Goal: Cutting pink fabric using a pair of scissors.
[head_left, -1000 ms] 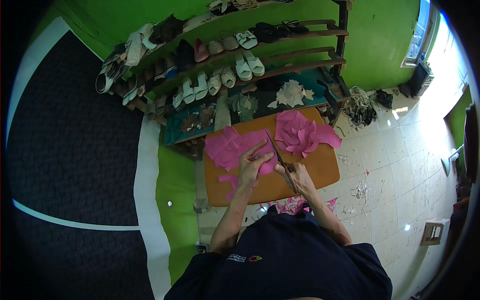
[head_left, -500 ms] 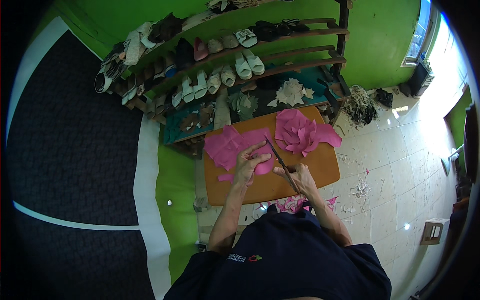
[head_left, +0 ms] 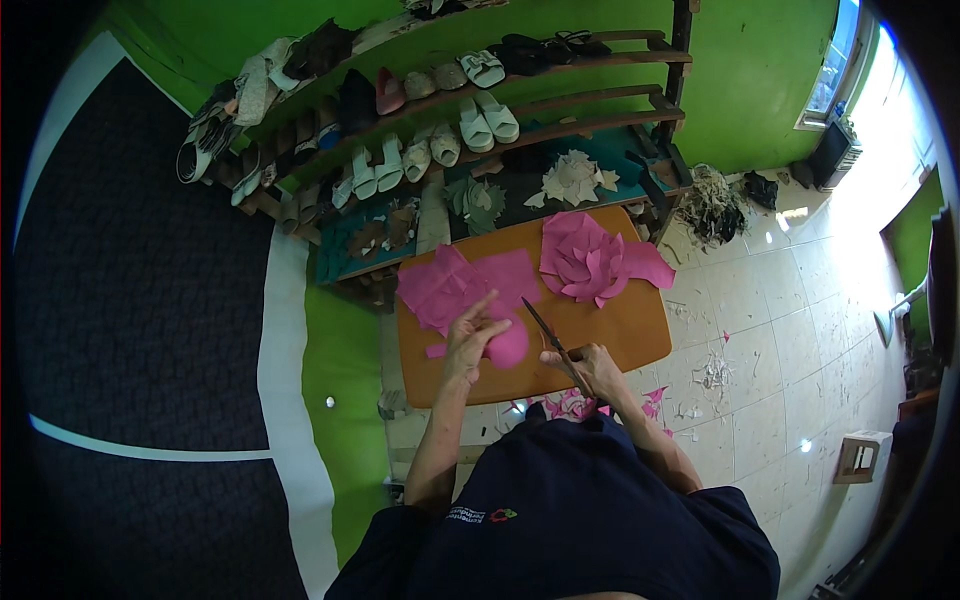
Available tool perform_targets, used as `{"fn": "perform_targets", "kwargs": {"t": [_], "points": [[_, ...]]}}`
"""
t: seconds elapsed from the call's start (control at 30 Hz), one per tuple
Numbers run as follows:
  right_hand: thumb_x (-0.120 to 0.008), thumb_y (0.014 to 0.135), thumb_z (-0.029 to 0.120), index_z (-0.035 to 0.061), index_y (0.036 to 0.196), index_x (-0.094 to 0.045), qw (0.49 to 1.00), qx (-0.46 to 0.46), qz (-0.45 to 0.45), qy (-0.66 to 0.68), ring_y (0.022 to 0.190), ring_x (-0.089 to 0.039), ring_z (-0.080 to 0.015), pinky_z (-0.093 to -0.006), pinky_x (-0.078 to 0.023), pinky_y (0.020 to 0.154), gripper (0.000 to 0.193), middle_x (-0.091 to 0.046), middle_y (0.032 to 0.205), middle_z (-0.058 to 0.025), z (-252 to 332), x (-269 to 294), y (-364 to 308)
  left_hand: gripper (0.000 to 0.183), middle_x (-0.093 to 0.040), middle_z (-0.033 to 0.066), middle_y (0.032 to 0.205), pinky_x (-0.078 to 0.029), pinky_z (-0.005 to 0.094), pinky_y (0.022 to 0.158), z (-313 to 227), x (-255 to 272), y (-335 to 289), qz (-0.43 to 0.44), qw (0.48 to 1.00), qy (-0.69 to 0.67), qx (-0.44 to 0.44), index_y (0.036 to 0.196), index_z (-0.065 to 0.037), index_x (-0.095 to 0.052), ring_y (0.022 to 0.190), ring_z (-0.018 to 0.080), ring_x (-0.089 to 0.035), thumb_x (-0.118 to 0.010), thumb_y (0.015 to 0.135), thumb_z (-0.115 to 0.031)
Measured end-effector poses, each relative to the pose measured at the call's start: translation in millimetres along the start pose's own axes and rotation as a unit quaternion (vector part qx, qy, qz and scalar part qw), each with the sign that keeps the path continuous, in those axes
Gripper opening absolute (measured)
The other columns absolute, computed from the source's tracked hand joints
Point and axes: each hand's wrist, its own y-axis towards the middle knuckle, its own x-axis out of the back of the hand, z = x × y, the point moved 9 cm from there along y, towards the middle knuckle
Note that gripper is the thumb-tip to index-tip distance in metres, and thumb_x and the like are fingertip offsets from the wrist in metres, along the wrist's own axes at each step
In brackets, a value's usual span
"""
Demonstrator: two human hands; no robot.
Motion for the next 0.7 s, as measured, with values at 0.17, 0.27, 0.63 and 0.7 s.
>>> {"fn": "perform_targets", "kwargs": {"t": [0.17, 0.27, 0.63, 0.7], "points": [[-0.066, 0.081, 0.07, -0.007, 0.063, -0.064, 0.999, -0.018, -0.023, 0.014, 0.043, -0.05, -0.0208, -0.0403, -0.043, 0.051, 0.08, -0.045, 0.044, -0.0102, 0, -1, -3, 0.045, -0.067, 0.0002, 0.088, -0.055, 0.0246, 0.066, -2, 46, -4, -0.156, 0.982, -0.103, 0.0, 0.125, -0.008, -0.064, 0.075, 0.011, -0.065, -0.074, 0.082, 0.001], [-0.065, 0.084, 0.068, -0.005, 0.057, -0.059, 1.0, 0.004, -0.024, 0.003, 0.043, -0.048, -0.0181, -0.04, -0.039, 0.047, 0.078, -0.046, 0.045, -0.0077, 4, 0, -2, 0.031, -0.067, 0.0045, 0.093, -0.058, 0.0246, 0.071, 26, 72, 2, -0.183, 0.975, -0.123, 0.038, 0.111, -0.007, -0.061, 0.08, 0.0156, -0.068, -0.074, 0.083, -0.005], [-0.064, 0.088, 0.061, -0.0028, 0.069, -0.058, 0.999, 0.006, 0.011, 0.044, 0.048, -0.049, -0.014, -0.0352, -0.04, 0.046, 0.067, -0.047, 0.054, -0.0039, 12, -13, -4, 0.036, -0.07, 0.0136, 0.103, -0.06, 0.0268, 0.084, -6, 11, 6, -0.075, 0.964, -0.253, -0.013, 0.12, 0.001, -0.064, 0.09, 0.0198, -0.071, -0.069, 0.085, 0.006], [-0.062, 0.089, 0.06, -0.0041, 0.082, -0.06, 0.998, 0.042, 0.011, 0.05, 0.051, -0.053, -0.0149, -0.0346, -0.043, 0.048, 0.065, -0.051, 0.056, -0.0055, 21, -17, -4, 0.04, -0.07, 0.0128, 0.104, -0.059, 0.0261, 0.083, -16, 3, 9, -0.06, 0.973, -0.219, -0.047, 0.124, 0.001, -0.063, 0.091, 0.0177, -0.071, -0.071, 0.084, 0.005]]}}
